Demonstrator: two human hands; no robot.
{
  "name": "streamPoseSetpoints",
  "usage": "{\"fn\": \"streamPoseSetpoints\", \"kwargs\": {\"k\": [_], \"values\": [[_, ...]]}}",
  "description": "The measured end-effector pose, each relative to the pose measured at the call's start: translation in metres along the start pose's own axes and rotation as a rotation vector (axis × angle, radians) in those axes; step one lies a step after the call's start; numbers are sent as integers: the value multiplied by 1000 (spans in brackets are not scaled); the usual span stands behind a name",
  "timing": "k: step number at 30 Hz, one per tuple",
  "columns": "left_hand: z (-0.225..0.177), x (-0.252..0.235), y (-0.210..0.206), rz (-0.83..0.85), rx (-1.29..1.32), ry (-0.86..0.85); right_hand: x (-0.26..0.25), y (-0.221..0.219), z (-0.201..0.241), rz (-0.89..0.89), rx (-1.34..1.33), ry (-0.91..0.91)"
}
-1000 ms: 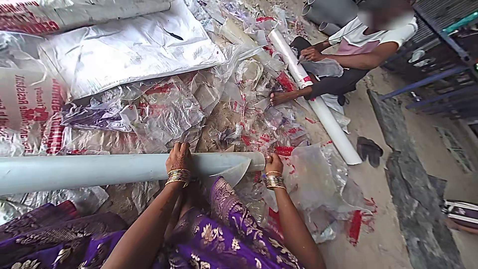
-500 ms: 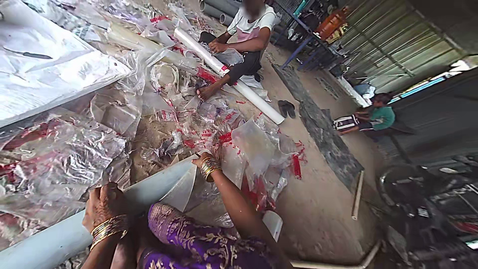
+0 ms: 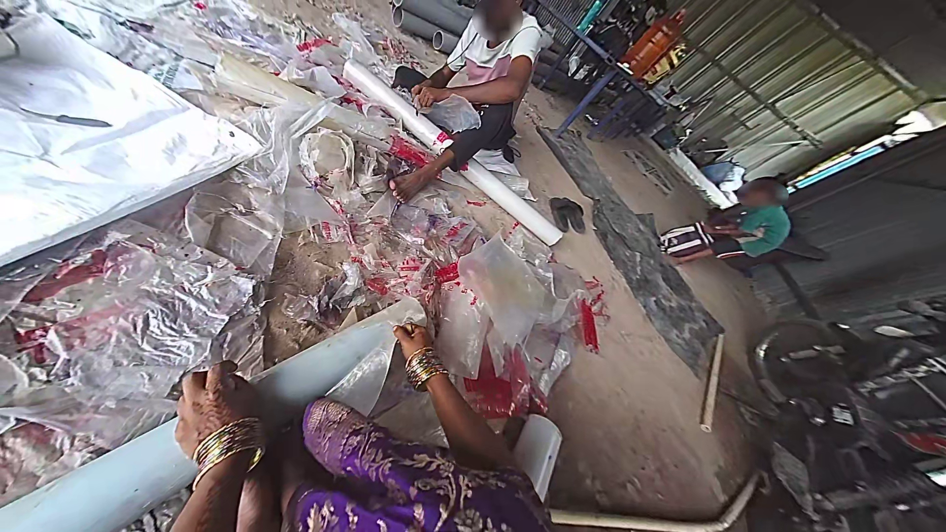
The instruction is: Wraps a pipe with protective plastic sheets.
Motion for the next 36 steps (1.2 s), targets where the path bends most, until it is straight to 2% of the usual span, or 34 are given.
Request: {"fn": "streamPoseSetpoints", "kwargs": {"k": [4, 10, 13, 15, 21, 25, 31, 36], "values": [[-3, 3, 0, -31, -8, -17, 8, -2, -7, -59, -154, -22], [-5, 2, 4, -46, -53, -46, 0, -7, -16, 50, -280, -15], [-5, 2, 4, -44, -61, -64, -1, 3, -19, 44, -312, -36], [-4, 3, 4, -37, -50, -73, -6, 11, -12, 22, -225, -79], [-1, 2, 0, -17, -44, -59, -23, 18, 40, 117, 332, -219], [0, 2, -1, -34, -20, -69, -24, 20, 56, 177, 525, -205], [1, 0, -5, -36, -34, -47, -36, 23, 33, 246, 328, -197], [2, -2, -6, -23, 4, -15, -32, 12, 4, 114, 56, -110]]}}
Point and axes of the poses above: each hand's wrist, its own x-axis away from the middle knuckle, its own y-axis out of the back of the hand, z = x × y, the point moved 3 cm from there along -x, towards the middle knuckle, and after that the axes turned 4 degrees about z, right-handed, at the moved point
